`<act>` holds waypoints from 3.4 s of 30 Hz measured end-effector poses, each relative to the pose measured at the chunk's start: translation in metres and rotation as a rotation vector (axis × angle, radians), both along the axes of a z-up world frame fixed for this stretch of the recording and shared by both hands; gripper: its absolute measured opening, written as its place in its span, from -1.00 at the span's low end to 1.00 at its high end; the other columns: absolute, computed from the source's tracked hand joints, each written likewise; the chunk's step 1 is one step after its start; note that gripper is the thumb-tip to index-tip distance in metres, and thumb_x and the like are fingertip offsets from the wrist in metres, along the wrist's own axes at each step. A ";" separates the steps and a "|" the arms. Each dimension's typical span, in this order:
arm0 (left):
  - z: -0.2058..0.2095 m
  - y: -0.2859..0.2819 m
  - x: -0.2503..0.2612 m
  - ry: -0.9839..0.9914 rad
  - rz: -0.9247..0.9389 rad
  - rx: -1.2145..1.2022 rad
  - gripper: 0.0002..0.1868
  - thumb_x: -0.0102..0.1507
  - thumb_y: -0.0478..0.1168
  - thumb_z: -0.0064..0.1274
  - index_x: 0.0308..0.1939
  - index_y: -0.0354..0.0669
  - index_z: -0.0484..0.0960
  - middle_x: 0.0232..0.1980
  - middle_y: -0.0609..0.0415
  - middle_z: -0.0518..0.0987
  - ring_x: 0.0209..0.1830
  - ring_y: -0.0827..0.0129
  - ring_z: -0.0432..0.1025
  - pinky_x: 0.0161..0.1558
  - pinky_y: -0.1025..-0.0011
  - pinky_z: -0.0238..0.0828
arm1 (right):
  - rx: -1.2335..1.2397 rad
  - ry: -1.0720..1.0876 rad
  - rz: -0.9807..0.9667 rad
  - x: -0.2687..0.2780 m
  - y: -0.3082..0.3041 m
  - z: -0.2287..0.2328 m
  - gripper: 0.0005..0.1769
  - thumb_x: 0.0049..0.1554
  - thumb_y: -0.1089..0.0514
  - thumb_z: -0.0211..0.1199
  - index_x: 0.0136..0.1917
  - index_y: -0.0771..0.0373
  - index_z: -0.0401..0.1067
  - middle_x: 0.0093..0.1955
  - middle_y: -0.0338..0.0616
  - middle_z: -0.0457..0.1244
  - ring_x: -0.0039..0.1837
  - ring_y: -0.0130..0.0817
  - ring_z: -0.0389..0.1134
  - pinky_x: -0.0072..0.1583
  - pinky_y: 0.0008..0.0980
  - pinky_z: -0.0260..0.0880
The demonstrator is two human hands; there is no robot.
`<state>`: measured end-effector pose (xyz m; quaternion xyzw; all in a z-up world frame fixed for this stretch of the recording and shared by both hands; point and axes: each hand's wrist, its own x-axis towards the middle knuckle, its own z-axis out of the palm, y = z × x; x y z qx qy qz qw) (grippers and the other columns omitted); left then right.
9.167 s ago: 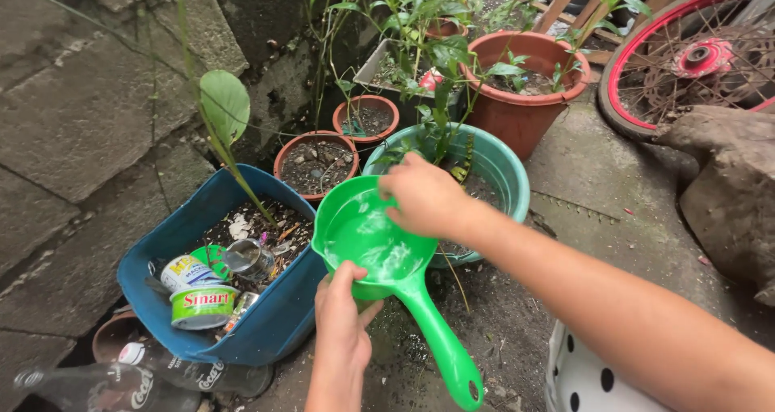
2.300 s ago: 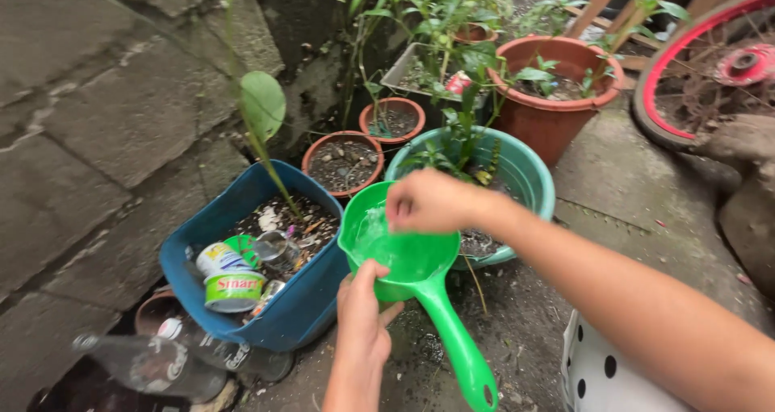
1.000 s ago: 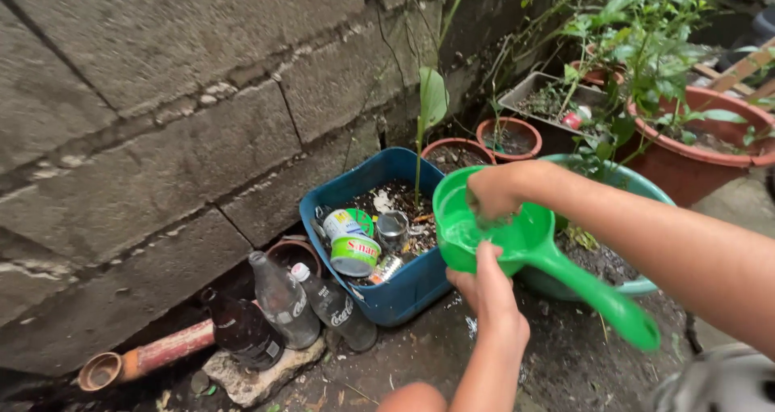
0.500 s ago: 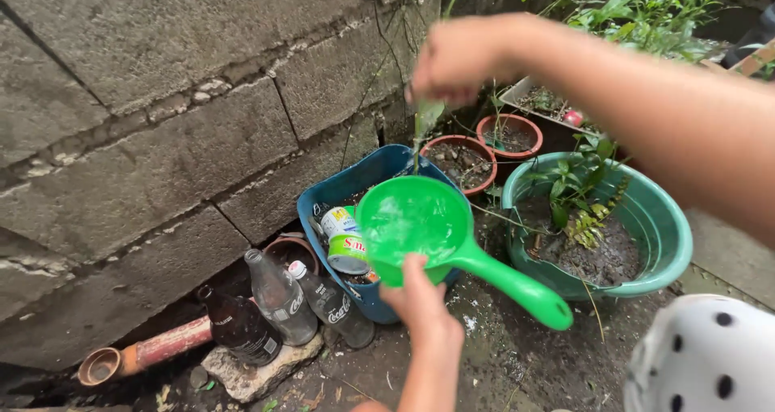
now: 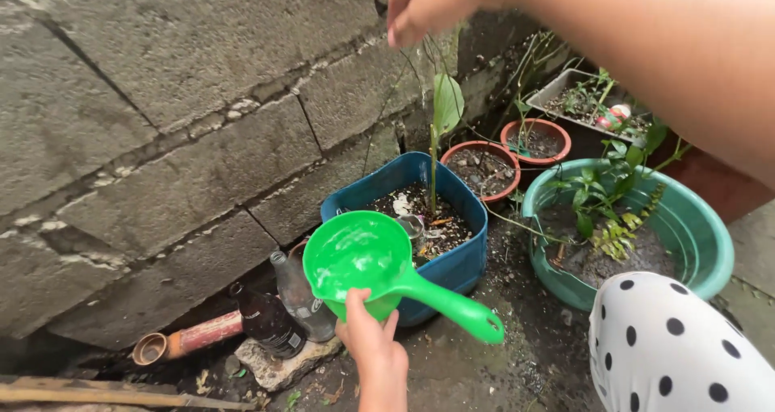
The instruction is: Watering various potted plants in an outdoor garden or backyard area using a green water scoop.
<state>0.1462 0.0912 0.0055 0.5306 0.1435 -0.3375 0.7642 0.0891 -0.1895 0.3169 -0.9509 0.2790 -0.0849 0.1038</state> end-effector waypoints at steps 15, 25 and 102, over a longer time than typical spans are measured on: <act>-0.023 0.005 -0.008 0.058 -0.125 0.000 -0.48 0.08 -0.06 0.06 0.09 -0.18 0.52 0.12 -0.08 0.55 0.09 0.02 0.47 0.26 -0.15 0.31 | 0.256 0.409 0.376 0.056 0.102 -0.263 -0.56 -0.01 -0.11 0.47 0.01 0.23 0.60 -0.11 -0.08 0.42 -0.10 -0.26 0.44 0.04 -0.22 0.47; -0.024 -0.006 -0.010 0.243 -0.153 -0.080 -0.40 0.05 -0.10 0.02 0.19 -0.11 0.46 0.17 -0.09 0.55 0.19 -0.03 0.45 0.33 -0.13 0.22 | 0.675 0.257 0.120 0.029 0.101 -0.232 -0.62 -0.07 -0.16 0.45 -0.20 0.20 0.63 -0.34 -0.26 0.35 -0.29 -0.36 0.33 -0.21 -0.27 0.37; -0.021 -0.003 -0.011 0.094 -0.167 -0.052 -0.49 0.08 -0.15 0.01 0.11 -0.17 0.44 0.13 -0.08 0.52 0.14 -0.04 0.42 0.34 -0.17 0.22 | 0.589 -0.064 0.244 0.022 0.096 -0.257 -0.72 -0.23 0.04 0.50 -0.29 0.23 0.58 -0.35 -0.16 0.40 -0.25 -0.37 0.43 -0.16 -0.30 0.46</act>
